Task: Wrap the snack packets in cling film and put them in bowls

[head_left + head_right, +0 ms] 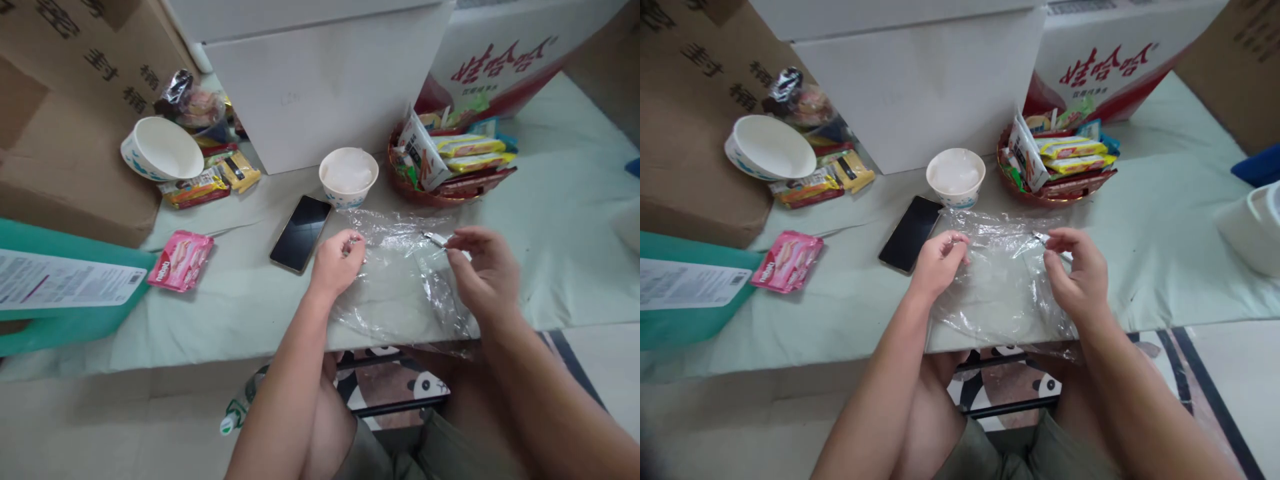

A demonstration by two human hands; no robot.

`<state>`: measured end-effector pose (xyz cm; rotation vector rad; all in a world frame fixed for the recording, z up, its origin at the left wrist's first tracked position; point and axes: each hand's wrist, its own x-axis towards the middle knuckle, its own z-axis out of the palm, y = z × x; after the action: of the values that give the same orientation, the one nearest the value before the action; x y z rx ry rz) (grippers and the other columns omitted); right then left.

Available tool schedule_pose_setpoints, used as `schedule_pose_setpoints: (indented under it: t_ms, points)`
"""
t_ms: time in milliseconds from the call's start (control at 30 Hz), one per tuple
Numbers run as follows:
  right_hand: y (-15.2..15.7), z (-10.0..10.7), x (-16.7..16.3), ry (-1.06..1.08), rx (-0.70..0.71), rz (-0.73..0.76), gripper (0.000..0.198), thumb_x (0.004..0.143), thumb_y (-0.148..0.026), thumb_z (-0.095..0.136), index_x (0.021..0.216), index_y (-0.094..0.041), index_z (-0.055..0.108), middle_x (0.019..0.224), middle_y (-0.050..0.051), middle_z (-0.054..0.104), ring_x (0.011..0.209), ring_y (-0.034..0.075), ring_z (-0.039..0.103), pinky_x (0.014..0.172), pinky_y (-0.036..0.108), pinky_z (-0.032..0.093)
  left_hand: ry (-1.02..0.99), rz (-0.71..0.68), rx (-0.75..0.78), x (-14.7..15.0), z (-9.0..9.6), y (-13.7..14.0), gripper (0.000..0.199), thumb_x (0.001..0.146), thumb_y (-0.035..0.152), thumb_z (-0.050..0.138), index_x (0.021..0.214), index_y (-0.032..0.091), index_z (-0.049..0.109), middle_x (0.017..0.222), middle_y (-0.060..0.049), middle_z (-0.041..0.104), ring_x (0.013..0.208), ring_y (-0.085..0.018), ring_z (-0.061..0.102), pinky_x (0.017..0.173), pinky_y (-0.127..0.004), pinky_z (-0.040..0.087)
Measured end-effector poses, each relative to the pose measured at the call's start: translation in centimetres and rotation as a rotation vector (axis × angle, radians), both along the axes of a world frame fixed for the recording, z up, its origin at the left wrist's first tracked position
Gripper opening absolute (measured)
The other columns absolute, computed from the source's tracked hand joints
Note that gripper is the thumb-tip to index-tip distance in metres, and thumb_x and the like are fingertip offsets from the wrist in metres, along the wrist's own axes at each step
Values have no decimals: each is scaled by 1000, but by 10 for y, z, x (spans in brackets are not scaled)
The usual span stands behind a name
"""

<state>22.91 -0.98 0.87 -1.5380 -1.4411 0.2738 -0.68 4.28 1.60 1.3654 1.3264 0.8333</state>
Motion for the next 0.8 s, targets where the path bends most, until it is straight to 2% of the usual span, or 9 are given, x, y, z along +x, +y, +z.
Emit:
schedule_pose_setpoints:
  t_ms: [100,200,267,333,433,500,567,667,800]
  points:
    - [-11,-21,8,7,-50,-106,25,84,-26,62,108,-21,65,91,6,70,83,19,67,80,38,56,-61,-14,-12,-2,2,-2,15,84,29,59,92,20,68,62,3,67,49,-10,54,51,-22,40]
    - [-2,-22,15,-80,-23,-140,24,83,-23,59,106,-20,66,96,7,71,88,21,68,82,39,55,-101,50,-9,-4,5,-1,19,88,34,58,96,20,67,62,3,69,37,-7,42,40,-22,32]
    - [0,-17,14,-149,23,-66,23,83,-19,58,105,-21,65,99,8,71,93,23,68,84,40,54,-102,122,-11,-5,8,-1,18,88,33,56,96,20,66,63,4,69,32,-6,39,36,-22,29]
    - [-7,-11,9,-219,86,95,20,86,-17,59,105,-22,63,98,7,72,93,22,68,83,38,54,-61,197,5,-6,8,-2,14,87,28,57,94,21,66,63,5,66,33,-6,42,36,-21,32]
    - [-31,-2,-6,-360,49,505,19,92,-24,59,111,-22,63,101,7,74,94,22,68,83,38,52,40,262,48,-9,3,-6,10,86,26,58,87,21,66,59,7,59,37,-8,50,39,-21,38]
    - [-50,2,-18,-463,-63,761,31,93,-35,62,121,-21,63,119,10,73,113,28,65,94,45,50,85,269,68,-11,-1,-9,14,89,30,59,82,20,66,58,6,59,40,-9,54,42,-22,43]
    - [-68,0,-33,-541,-121,889,44,90,-42,68,130,-24,62,138,10,66,132,34,55,108,52,42,110,274,52,-10,-4,-11,22,92,35,57,78,19,65,59,3,63,42,-10,56,44,-22,44]
    - [-85,-9,-54,-594,-79,844,34,91,-28,67,124,-25,65,142,6,64,136,31,51,114,49,37,130,290,-3,-5,-5,-9,30,95,40,56,77,18,64,60,0,67,41,-10,57,44,-22,43]
    - [-86,-19,-67,-540,28,688,23,99,-16,56,119,-20,67,106,6,73,108,21,60,99,37,42,131,312,-14,6,-3,-1,32,95,43,59,76,18,63,59,1,67,42,-10,58,45,-20,42]
